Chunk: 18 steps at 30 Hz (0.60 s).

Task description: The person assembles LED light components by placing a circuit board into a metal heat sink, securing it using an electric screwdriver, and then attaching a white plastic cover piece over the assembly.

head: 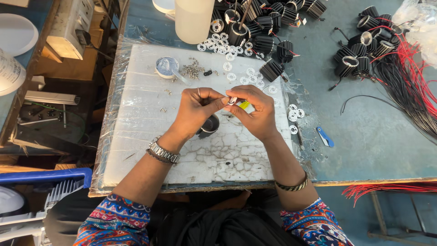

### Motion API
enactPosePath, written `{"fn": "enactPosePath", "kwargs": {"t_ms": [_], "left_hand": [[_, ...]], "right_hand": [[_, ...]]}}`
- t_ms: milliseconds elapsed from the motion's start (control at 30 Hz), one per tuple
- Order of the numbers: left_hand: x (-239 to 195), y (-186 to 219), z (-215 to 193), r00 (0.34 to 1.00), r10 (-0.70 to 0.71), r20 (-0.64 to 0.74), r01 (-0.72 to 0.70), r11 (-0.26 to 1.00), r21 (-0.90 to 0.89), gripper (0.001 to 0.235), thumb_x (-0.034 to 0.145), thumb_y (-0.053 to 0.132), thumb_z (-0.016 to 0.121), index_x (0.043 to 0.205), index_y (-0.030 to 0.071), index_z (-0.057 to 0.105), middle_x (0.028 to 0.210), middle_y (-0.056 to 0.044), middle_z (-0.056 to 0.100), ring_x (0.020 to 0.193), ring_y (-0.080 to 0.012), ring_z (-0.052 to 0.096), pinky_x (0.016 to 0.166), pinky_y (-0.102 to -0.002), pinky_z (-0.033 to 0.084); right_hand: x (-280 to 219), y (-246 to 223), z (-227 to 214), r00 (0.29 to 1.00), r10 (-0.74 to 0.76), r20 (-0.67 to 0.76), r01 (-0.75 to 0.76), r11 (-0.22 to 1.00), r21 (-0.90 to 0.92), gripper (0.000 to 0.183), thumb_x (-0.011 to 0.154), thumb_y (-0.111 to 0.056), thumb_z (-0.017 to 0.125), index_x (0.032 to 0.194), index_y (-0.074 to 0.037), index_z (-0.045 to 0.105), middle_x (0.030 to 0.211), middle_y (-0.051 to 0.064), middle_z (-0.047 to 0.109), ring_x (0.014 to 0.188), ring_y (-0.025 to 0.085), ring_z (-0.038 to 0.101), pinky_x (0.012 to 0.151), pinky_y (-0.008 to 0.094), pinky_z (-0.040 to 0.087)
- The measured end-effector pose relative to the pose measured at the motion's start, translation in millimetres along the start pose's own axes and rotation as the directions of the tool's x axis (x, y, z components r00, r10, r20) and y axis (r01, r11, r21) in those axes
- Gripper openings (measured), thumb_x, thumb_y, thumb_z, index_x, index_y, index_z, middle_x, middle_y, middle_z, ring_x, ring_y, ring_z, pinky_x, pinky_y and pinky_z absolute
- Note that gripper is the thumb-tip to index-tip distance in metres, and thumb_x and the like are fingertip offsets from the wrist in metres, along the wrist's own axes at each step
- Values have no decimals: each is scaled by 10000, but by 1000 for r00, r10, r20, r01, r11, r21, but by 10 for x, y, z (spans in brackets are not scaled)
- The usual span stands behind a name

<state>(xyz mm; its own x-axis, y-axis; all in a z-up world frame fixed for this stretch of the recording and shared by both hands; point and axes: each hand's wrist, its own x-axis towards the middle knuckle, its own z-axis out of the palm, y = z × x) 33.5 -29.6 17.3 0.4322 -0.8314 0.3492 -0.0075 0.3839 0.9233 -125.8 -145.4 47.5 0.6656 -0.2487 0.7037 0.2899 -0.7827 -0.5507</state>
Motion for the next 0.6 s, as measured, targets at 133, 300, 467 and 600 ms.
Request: {"fn": "enactPosePath", "kwargs": {"t_ms": [133,300,467,600], "left_hand": [[12,28,-5,1000,-3,30,3,1000,11,125,911,103,790,933,-19,777,806,-33,755,669,-14,588,592,-186,462],[15,134,-84,987,-65,144,64,998,12,132,905,94,795,959,-24,780,811,-35,747,672,-19,592,592,-183,459],[27,110,-97,978,-131,163,125,991,47,156,888,71,800,1012,-23,793,812,-37,744,675,-19,592,587,-178,460],[44,4,-94,985,-95,143,101,994,-32,144,880,49,809,990,-40,786,850,-70,763,721,-45,642,641,-189,514]], "right_hand": [[22,-43,-55,999,-37,-6,37,996,-84,325,867,6,824,1172,-39,722,1123,110,742,1002,200,738,852,295,594],[48,-69,-127,993,-114,30,117,985,-127,339,836,9,815,1157,-40,719,1110,113,748,1001,217,750,871,308,609],[50,-60,-118,988,-146,57,153,974,-166,345,816,20,804,1145,-39,717,1100,112,747,990,224,752,872,315,609],[38,-69,-99,986,-161,44,166,971,-171,340,817,21,809,1140,-35,721,1105,120,743,994,230,748,873,315,606]]}}
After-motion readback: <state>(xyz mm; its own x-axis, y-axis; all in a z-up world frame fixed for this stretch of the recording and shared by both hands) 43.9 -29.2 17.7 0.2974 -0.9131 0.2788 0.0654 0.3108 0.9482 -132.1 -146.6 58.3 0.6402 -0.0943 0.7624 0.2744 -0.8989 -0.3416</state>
